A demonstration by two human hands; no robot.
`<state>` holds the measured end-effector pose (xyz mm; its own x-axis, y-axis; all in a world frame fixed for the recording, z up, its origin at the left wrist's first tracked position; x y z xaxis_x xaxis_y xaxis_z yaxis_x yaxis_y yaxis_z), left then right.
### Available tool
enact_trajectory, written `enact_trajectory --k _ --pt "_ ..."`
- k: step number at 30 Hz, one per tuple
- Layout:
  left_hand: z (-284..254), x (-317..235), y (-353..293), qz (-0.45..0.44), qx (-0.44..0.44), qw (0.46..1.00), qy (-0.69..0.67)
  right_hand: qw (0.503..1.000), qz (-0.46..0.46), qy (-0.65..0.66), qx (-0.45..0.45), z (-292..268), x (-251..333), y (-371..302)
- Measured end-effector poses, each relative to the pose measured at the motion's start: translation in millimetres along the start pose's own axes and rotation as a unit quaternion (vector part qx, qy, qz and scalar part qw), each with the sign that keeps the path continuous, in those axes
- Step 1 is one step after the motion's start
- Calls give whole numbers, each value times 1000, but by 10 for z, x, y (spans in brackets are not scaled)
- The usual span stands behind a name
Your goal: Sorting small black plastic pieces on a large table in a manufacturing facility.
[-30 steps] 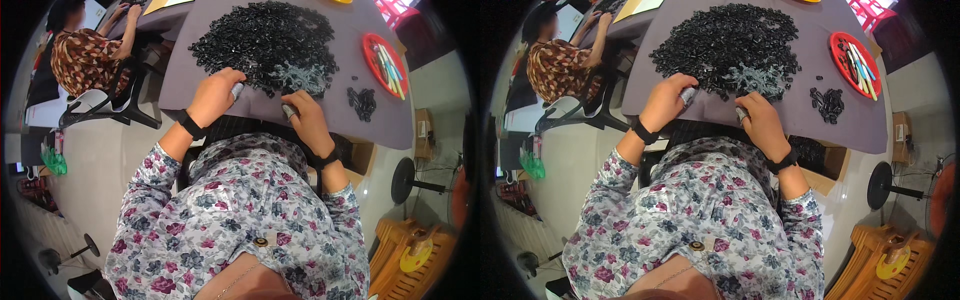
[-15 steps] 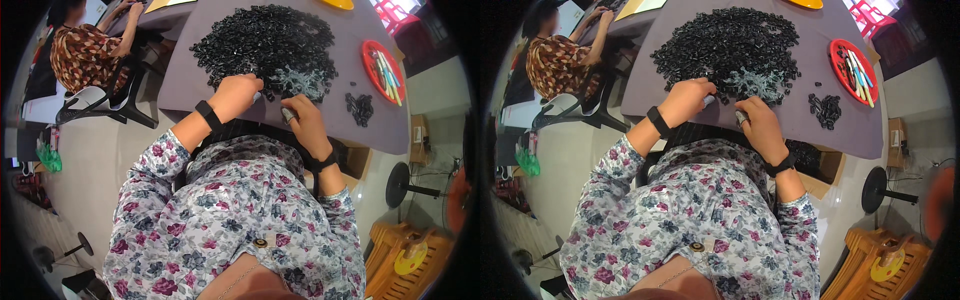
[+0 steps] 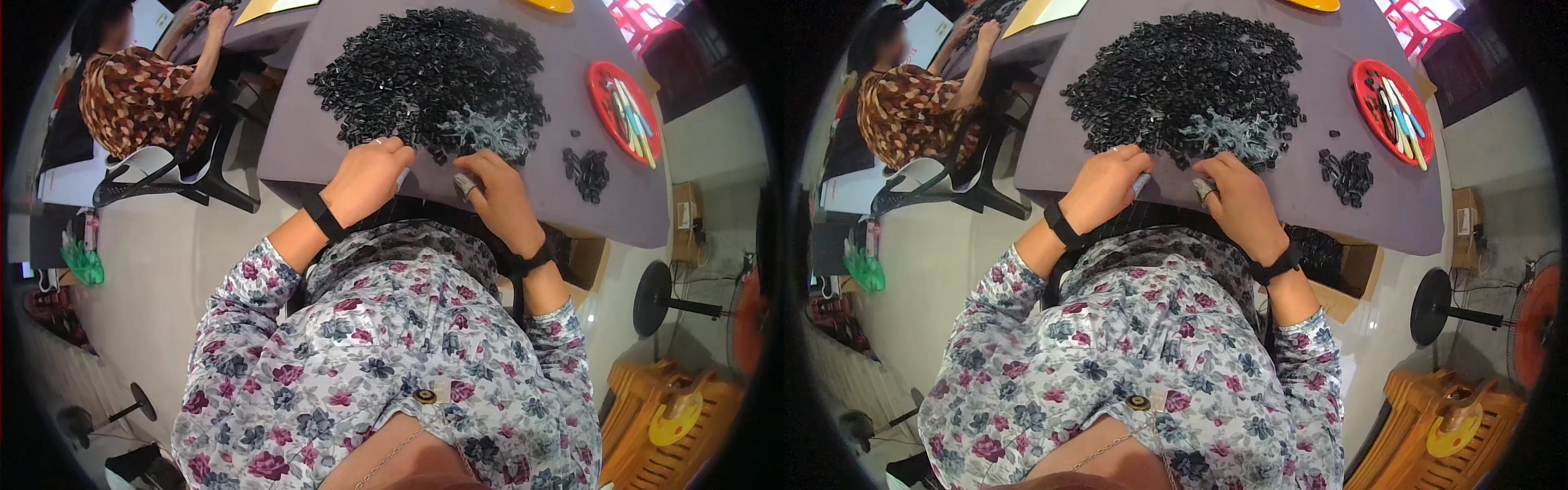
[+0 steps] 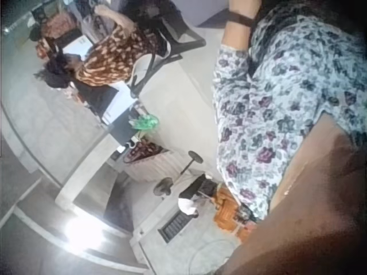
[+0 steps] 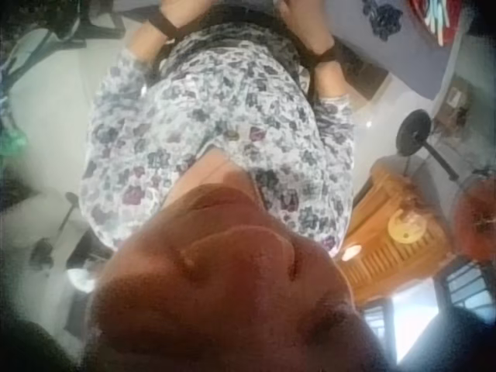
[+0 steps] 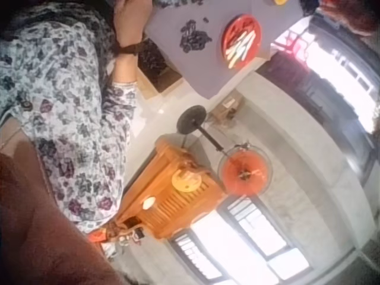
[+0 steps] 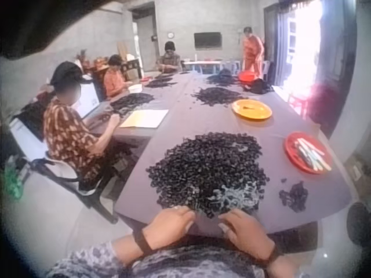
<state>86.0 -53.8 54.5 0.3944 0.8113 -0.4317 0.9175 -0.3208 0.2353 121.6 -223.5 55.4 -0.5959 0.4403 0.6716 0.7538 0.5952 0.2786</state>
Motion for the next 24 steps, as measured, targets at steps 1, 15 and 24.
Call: enact_trajectory --k 1,15,24 --pt "-20 28 -37 -13 -2 1000 -19 1000 -2 -1 1 1 46 32" --pt "-255 348 -342 -101 -84 977 -168 974 -139 -159 77 662 354 676" --pt "-224 392 -337 -113 -75 976 -168 984 -88 -132 86 465 146 599"
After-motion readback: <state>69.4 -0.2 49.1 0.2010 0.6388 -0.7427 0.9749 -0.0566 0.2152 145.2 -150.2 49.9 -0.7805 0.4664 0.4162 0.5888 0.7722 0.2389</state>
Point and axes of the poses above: each hand's wrist, its own y-axis towards the middle knuckle, its own z-axis out of the palm, x = y × z, the point moved 9 cm from there along y, towards the middle knuckle, and after that the axes turned 5 degrees about -y, right-handed, at the moved point
